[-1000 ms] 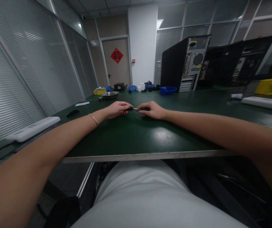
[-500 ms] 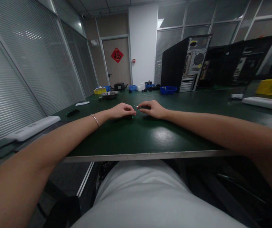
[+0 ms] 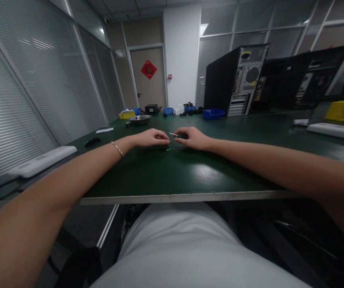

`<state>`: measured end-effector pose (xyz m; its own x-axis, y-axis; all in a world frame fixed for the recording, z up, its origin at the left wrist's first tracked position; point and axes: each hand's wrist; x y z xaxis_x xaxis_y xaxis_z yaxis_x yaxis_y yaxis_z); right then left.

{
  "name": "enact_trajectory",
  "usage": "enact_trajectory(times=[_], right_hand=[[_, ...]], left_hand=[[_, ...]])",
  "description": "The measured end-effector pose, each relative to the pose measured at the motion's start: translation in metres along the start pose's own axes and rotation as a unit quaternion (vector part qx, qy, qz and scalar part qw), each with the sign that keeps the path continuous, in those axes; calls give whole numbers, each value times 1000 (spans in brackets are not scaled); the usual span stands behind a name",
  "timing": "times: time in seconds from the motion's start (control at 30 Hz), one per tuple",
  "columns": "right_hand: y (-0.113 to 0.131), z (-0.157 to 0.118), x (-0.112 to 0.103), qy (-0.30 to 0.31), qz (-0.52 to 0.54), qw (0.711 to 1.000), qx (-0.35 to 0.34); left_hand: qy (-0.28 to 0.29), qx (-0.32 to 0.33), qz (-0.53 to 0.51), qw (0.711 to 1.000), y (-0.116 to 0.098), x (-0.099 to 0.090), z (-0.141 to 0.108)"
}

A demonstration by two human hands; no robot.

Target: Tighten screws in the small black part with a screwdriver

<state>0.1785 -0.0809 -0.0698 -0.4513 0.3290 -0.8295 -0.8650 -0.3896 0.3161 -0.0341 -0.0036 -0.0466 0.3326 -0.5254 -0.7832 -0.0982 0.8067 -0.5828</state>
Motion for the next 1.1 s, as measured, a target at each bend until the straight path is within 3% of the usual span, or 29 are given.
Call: enact_trajectory(times=[0.17, 0.5, 0.6, 0.83, 1.1], right_hand=[[15, 3, 4, 29, -47, 997, 47], [38, -3, 10, 56, -129, 989, 44], [37, -3, 9, 66, -130, 988, 48], [27, -2, 8, 66, -106, 991, 46], [21, 3, 7, 89, -90, 992, 12]], left_hand=[[51, -20, 50, 997, -2, -14, -7], [113, -15, 65, 991, 0, -8, -4], [97, -18, 39, 994, 3, -9, -5], [0, 14, -58, 998, 13, 3, -3], [-18, 13, -78, 997, 12, 4, -3]])
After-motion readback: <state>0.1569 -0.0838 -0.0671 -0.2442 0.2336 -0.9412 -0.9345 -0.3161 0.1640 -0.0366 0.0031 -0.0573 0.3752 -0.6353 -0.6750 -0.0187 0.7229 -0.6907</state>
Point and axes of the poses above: each hand's wrist, its own z-axis towards the middle knuckle, its own x-axis out of the palm, y = z × x, and after that the axes turned 9 degrees about x, right-handed
